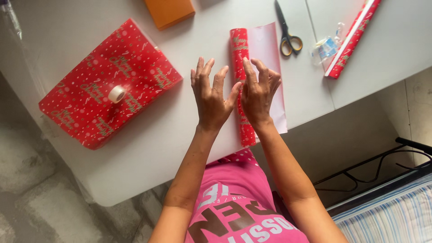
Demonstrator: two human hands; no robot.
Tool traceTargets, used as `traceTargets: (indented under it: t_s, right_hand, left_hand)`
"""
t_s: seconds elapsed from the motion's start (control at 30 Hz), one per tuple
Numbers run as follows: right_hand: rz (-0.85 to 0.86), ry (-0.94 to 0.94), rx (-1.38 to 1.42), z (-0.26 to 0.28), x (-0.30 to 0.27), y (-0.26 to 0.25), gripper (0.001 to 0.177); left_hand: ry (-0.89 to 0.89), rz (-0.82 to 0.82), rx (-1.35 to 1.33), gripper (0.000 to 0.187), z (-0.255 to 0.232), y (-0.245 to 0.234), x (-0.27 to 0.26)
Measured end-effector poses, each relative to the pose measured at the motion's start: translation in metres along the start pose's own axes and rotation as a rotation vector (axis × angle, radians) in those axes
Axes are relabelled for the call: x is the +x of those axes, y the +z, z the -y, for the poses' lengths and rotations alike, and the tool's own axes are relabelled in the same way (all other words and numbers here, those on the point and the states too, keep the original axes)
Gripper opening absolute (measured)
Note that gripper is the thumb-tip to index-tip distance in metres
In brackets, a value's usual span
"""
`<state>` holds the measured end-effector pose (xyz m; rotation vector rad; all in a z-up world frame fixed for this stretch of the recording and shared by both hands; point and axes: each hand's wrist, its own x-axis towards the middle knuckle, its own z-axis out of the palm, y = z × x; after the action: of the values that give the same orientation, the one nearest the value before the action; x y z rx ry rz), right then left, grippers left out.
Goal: The person cuts a sheet of red Christmas-themed wrapping paper with scissors, folds it around a rectangular item, and secures the seam with clear tape. They then fold and tape one end of the wrapped item.
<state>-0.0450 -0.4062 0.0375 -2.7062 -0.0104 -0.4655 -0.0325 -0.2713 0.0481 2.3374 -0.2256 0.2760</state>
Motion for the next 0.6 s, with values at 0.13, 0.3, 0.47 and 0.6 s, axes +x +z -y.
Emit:
traceTargets:
  t_s: [0.13, 0.3, 0.47, 0.6]
  right_hand:
    - [-0.01, 0.042, -0.043, -0.033, 0.008, -0.008, 0.057]
    - [-0.035, 0.081, -0.056, -0.08, 0.021, -0.009, 0.049]
    - [-0.033, 0.128, -0.063, -0.125, 0.034, 0.0, 0.045]
    - [-0.022, 0.152, -0.056, -0.154, 0.042, 0.008, 0.042]
  left_hand:
    - [0.026, 0.041, -0.012, 0.05, -0.018, 0.026, 0.01]
    - [0.064, 0.073, -0.034, 0.05, -0.035, 0.064, 0.027]
    - [0.099, 0.091, -0.046, 0.048, -0.047, 0.106, 0.046]
    - [0.108, 0.132, -0.045, 0.048, -0.051, 0.138, 0.061]
